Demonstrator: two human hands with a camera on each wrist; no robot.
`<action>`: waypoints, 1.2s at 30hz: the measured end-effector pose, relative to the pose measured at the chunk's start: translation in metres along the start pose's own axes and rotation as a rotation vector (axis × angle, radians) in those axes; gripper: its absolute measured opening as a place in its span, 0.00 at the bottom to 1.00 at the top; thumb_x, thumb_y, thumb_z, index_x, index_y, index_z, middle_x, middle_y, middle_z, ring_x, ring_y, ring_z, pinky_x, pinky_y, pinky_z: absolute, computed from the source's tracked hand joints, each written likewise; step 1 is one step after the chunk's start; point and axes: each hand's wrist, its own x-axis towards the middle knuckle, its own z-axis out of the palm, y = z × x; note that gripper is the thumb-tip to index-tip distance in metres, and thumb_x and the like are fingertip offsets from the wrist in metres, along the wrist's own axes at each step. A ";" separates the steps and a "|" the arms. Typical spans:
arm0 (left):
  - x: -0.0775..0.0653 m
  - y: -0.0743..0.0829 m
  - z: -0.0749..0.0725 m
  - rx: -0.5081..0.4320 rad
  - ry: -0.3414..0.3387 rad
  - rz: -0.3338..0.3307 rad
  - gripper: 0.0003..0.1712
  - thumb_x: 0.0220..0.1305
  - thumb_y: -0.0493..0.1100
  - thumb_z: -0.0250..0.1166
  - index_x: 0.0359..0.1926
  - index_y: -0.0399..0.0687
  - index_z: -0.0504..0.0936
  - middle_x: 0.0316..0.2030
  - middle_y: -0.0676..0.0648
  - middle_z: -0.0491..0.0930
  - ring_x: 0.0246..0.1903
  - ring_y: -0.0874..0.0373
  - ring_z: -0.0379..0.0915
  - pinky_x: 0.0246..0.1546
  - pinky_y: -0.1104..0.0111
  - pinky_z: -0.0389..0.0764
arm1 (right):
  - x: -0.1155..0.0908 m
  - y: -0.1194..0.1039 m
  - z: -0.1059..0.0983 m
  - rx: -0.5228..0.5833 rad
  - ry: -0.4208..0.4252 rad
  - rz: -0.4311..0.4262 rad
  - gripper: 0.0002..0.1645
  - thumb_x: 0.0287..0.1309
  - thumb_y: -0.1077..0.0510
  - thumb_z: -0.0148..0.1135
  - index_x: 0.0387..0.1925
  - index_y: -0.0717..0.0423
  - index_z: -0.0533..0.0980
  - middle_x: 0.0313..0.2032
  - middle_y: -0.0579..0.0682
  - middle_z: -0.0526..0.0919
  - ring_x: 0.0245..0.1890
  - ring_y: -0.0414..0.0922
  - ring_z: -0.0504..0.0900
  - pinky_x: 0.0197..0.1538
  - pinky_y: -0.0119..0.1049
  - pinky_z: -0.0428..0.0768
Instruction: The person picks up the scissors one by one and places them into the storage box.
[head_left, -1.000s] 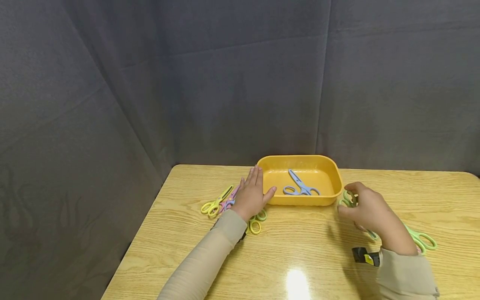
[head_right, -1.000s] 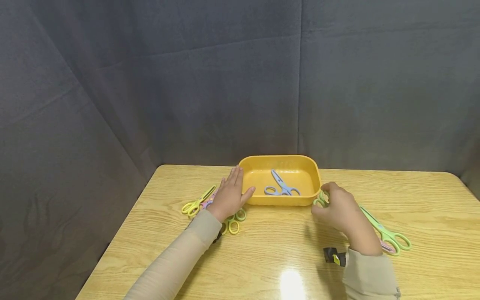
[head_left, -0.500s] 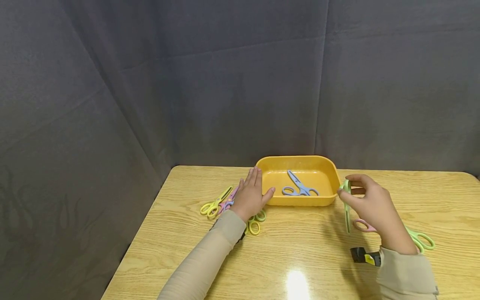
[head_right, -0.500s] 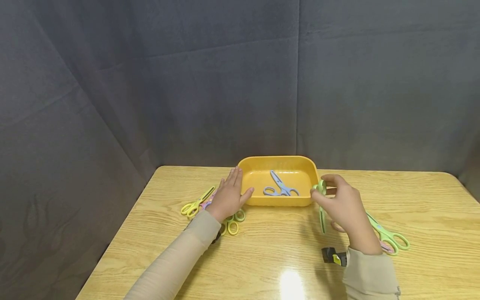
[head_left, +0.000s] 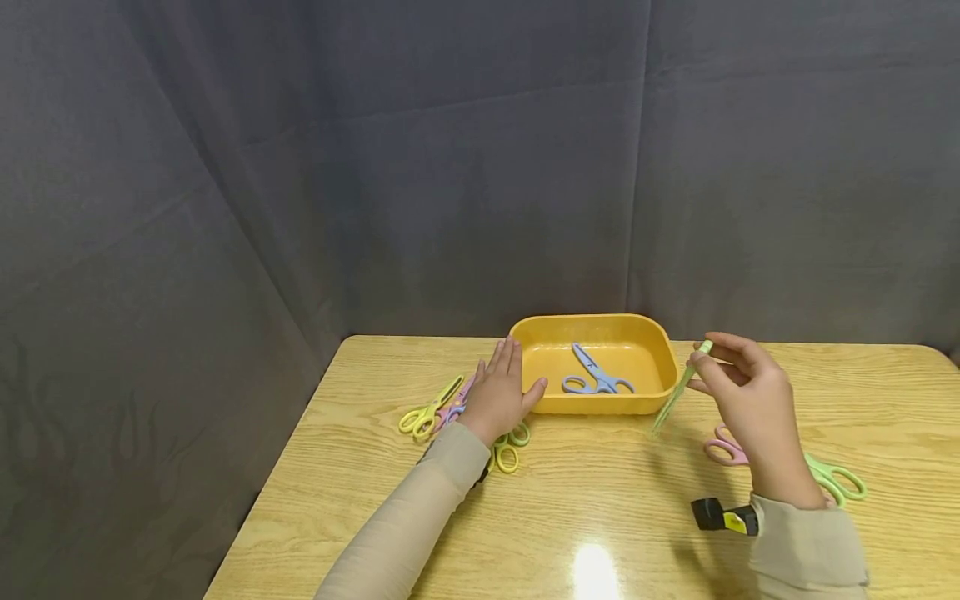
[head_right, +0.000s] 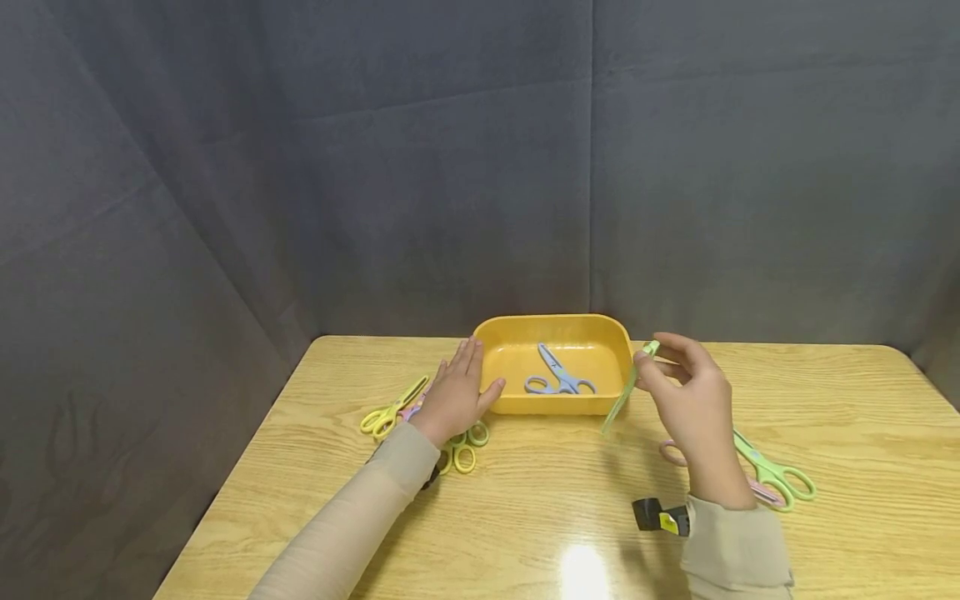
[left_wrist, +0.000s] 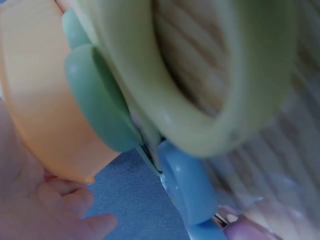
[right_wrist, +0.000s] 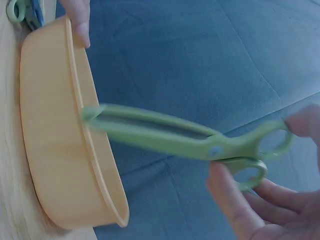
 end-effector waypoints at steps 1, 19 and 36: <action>0.000 0.000 0.000 -0.001 0.001 -0.001 0.47 0.78 0.66 0.44 0.80 0.37 0.47 0.80 0.40 0.42 0.79 0.47 0.36 0.75 0.46 0.47 | 0.000 0.000 0.001 0.071 0.015 0.008 0.21 0.69 0.53 0.63 0.59 0.58 0.74 0.45 0.37 0.82 0.40 0.31 0.84 0.40 0.26 0.84; -0.002 0.000 -0.001 -0.006 0.012 0.005 0.46 0.78 0.65 0.44 0.79 0.36 0.50 0.80 0.40 0.45 0.79 0.47 0.38 0.75 0.46 0.49 | 0.002 0.008 0.037 0.528 0.240 -0.053 0.17 0.65 0.69 0.64 0.55 0.60 0.76 0.48 0.55 0.78 0.44 0.43 0.84 0.44 0.31 0.84; 0.000 -0.004 0.002 -0.013 0.000 0.006 0.48 0.77 0.67 0.43 0.80 0.36 0.48 0.80 0.40 0.42 0.79 0.47 0.36 0.75 0.46 0.48 | 0.004 0.022 0.067 0.325 0.200 -0.063 0.25 0.58 0.70 0.69 0.57 0.54 0.76 0.53 0.46 0.78 0.51 0.39 0.80 0.45 0.20 0.79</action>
